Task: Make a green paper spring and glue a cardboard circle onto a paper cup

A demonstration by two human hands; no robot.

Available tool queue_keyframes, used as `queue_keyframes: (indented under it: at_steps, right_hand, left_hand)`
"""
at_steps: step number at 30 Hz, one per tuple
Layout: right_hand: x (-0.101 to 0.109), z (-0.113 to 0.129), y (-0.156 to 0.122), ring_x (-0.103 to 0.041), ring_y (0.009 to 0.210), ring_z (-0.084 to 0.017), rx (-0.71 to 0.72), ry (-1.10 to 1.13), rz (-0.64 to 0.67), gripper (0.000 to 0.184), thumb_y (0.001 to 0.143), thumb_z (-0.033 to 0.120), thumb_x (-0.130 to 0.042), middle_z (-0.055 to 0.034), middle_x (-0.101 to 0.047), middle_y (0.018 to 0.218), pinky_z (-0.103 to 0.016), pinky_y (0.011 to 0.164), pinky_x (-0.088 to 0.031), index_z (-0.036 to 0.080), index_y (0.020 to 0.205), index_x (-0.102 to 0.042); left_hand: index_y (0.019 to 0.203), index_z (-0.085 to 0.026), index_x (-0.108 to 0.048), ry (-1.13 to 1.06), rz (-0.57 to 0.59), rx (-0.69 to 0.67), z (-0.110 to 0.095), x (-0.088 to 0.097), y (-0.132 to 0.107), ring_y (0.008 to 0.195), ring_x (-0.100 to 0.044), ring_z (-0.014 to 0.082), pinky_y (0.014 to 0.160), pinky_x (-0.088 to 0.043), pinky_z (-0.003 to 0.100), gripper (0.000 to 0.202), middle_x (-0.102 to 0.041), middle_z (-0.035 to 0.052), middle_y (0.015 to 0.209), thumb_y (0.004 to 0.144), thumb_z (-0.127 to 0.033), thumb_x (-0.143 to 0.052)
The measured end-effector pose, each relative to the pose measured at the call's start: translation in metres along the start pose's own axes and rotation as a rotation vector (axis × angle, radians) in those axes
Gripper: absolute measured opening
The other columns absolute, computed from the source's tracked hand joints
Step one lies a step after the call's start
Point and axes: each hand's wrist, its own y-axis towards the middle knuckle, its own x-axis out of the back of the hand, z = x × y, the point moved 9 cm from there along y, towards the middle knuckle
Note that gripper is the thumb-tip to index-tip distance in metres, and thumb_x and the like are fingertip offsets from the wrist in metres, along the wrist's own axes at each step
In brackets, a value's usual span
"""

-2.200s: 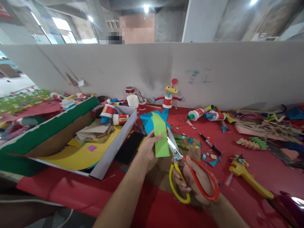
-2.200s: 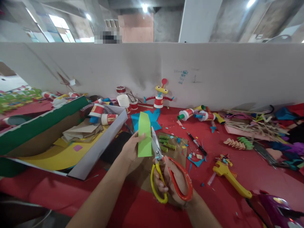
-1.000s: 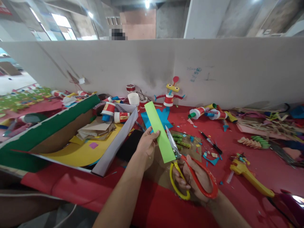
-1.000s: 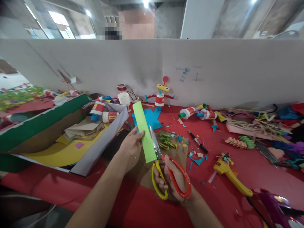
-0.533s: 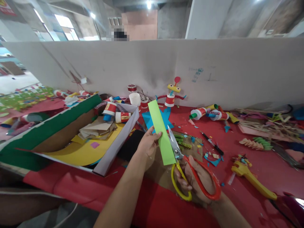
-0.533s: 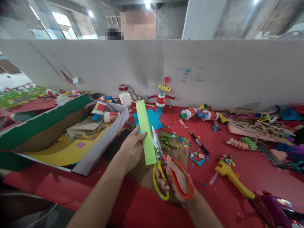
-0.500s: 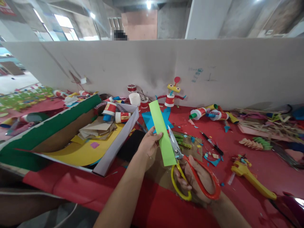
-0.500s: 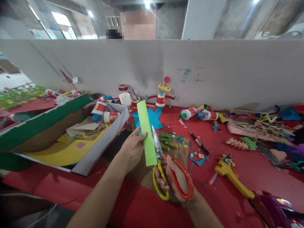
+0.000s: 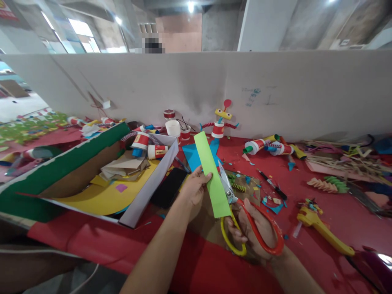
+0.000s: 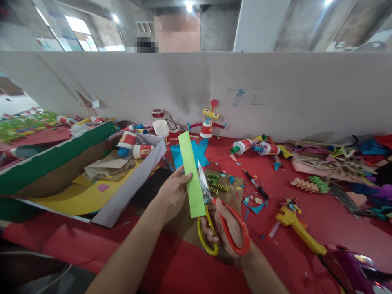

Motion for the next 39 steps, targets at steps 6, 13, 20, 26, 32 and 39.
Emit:
queue_keyframes:
  at_steps: [6, 13, 20, 26, 32, 39]
  right_hand:
    - [0.001, -0.004, 0.002, -0.038, 0.048, -0.008, -0.004, 0.008, 0.004, 0.045, 0.08, 0.06, -0.044, -0.0046, -0.054, 0.069, -0.019, 0.038, -0.02, 0.018, 0.086, -0.056]
    - [0.003, -0.015, 0.004, -0.041, 0.048, -0.007, -0.056, 0.054, -0.029, 0.045, 0.082, 0.058, -0.042, -0.0041, -0.055, 0.067, -0.017, 0.039, -0.02, 0.015, 0.085, -0.055]
    - [0.003, -0.006, 0.005, -0.039, 0.046, -0.007, 0.023, 0.049, -0.021, 0.044, 0.084, 0.057, -0.039, -0.0031, -0.054, 0.065, -0.016, 0.038, -0.018, 0.016, 0.087, -0.055]
    - [0.0, -0.008, 0.002, -0.038, 0.048, -0.006, -0.042, 0.056, 0.031, 0.047, 0.078, 0.062, -0.045, -0.0025, -0.053, 0.066, -0.016, 0.038, -0.017, 0.017, 0.083, -0.054]
    - [-0.003, -0.005, 0.003, -0.039, 0.048, -0.007, 0.019, 0.007, 0.047, 0.05, 0.084, 0.059, -0.037, -0.0047, -0.055, 0.073, -0.017, 0.039, -0.02, 0.015, 0.093, -0.057]
    - [-0.004, -0.008, 0.002, -0.038, 0.047, -0.006, -0.014, 0.047, -0.018, 0.044, 0.083, 0.056, -0.043, -0.0011, -0.052, 0.063, -0.016, 0.038, -0.02, 0.017, 0.096, -0.057]
  left_hand:
    - [0.076, -0.011, -0.061, -0.058, -0.024, 0.032, 0.003, 0.005, 0.008, 0.056, -0.062, 0.0132, 0.058, -0.052, 0.024, 0.006, -0.067, 0.0048, 0.067, 0.072, -0.014, -0.064]
    - [0.082, -0.012, -0.062, -0.053, -0.047, -0.012, 0.001, 0.007, 0.009, 0.056, -0.062, 0.0142, 0.059, -0.053, 0.026, 0.013, -0.068, 0.0041, 0.07, 0.07, -0.012, -0.065]
    - [0.077, -0.012, -0.063, -0.024, -0.108, 0.016, 0.007, 0.011, 0.007, 0.053, -0.061, 0.0139, 0.06, -0.052, 0.027, 0.008, -0.067, 0.0046, 0.065, 0.07, -0.014, -0.066]
    - [0.079, -0.012, -0.062, -0.019, -0.079, 0.016, 0.004, 0.016, 0.01, 0.056, -0.062, 0.0153, 0.059, -0.052, 0.028, 0.01, -0.068, 0.0058, 0.068, 0.07, -0.015, -0.066]
    - [0.082, -0.013, -0.063, -0.051, -0.052, 0.023, 0.002, 0.005, 0.004, 0.058, -0.063, 0.0145, 0.059, -0.053, 0.026, 0.014, -0.068, 0.0043, 0.072, 0.069, -0.008, -0.064]
    - [0.079, -0.01, -0.061, -0.104, -0.057, 0.074, 0.004, 0.007, 0.006, 0.052, -0.062, 0.014, 0.055, -0.052, 0.024, 0.006, -0.067, 0.0049, 0.064, 0.075, -0.009, -0.058]
